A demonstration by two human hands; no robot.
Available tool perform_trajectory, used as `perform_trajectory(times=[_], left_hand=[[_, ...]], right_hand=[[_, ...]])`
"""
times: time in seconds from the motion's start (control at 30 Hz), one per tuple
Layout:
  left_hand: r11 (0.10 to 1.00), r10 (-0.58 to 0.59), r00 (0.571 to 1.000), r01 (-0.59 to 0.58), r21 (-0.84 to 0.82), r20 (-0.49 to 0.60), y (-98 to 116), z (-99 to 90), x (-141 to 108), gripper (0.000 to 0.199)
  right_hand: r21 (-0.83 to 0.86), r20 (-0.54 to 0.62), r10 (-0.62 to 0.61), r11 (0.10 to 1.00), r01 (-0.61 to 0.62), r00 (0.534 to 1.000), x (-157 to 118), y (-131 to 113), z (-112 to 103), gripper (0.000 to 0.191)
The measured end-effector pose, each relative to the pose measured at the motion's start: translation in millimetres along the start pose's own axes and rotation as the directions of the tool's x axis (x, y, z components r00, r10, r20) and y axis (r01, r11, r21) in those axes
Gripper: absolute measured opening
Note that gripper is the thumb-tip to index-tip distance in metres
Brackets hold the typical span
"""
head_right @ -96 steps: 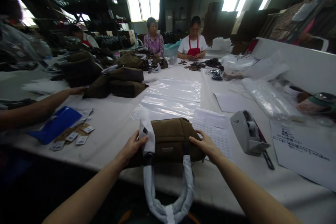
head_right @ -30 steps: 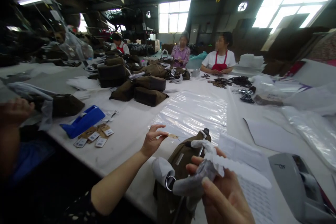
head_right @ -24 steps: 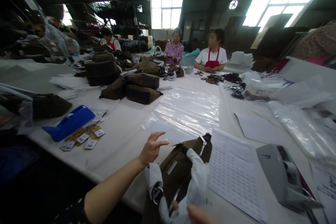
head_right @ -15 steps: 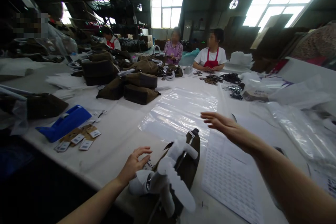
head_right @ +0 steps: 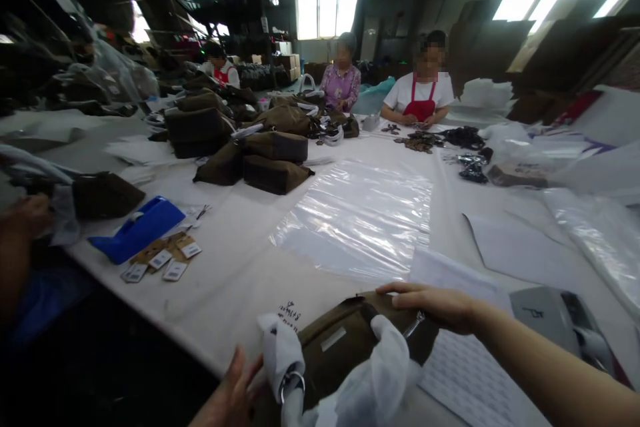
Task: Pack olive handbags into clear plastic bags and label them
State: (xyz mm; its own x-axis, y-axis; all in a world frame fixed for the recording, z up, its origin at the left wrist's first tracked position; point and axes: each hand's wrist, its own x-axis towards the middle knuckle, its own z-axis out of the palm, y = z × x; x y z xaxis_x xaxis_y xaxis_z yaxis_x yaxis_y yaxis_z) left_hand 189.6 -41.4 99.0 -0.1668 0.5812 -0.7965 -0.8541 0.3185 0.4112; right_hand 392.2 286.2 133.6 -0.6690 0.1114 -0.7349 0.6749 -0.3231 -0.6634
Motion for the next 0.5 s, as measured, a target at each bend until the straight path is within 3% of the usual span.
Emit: perform_trajectory(times=[0.07,0.13,0.17,0.23,0.3,0.37,0.4,0.47,0.5], left_hand=[[0.999,-0.033,0.976,0.03,0.014,0.214,15.1,24.9,-0.6,0.082],[0.993,0.004,0.961,-0.037,0.114,0.276,36.7,40.4,3.9,0.072],[0.973,0.071,0.959,-0.127,0.195,0.273,46.9,44.1,9.0,0.067],[0.836,0.298,0.916,-0.387,0.39,0.27,62.2,44.6,26.9,0.063],[0.568,0.509,0.791,-0.605,0.558,0.341,68.7,39.5,53.9,0.059],[0.34,0.596,0.674,-0.705,0.623,0.437,66.1,31.9,83.8,0.057],[0.27,0.612,0.632,-0.733,0.625,0.476,61.8,27.7,97.3,0.057],[0.2,0.627,0.578,-0.767,0.61,0.522,49.1,18.2,116.9,0.06],[0.183,0.633,0.562,-0.777,0.602,0.533,41.5,12.6,122.2,0.063]], right_hand=[[0.022,-0.045,-0.109,0.994,0.11,0.993,-24.8,9.6,6.0,0.065],[0.012,-0.112,-0.225,0.974,0.227,0.968,-44.0,16.5,16.9,0.079],[-0.001,-0.157,-0.274,0.961,0.277,0.949,-49.8,20.6,23.9,0.084],[-0.034,-0.258,-0.359,0.931,0.363,0.897,-50.2,31.9,40.0,0.089],[-0.09,-0.397,-0.427,0.899,0.429,0.812,-33.4,48.2,56.5,0.089],[-0.204,-0.594,-0.46,0.88,0.429,0.66,-3.9,68.4,70.8,0.087],[-0.272,-0.693,-0.467,0.875,0.4,0.549,12.5,79.6,76.8,0.084],[-0.382,-0.819,-0.485,0.86,0.338,0.307,41.3,103.1,87.2,0.075],[-0.424,-0.839,-0.502,0.845,0.327,0.21,51.5,114.9,92.1,0.071]])
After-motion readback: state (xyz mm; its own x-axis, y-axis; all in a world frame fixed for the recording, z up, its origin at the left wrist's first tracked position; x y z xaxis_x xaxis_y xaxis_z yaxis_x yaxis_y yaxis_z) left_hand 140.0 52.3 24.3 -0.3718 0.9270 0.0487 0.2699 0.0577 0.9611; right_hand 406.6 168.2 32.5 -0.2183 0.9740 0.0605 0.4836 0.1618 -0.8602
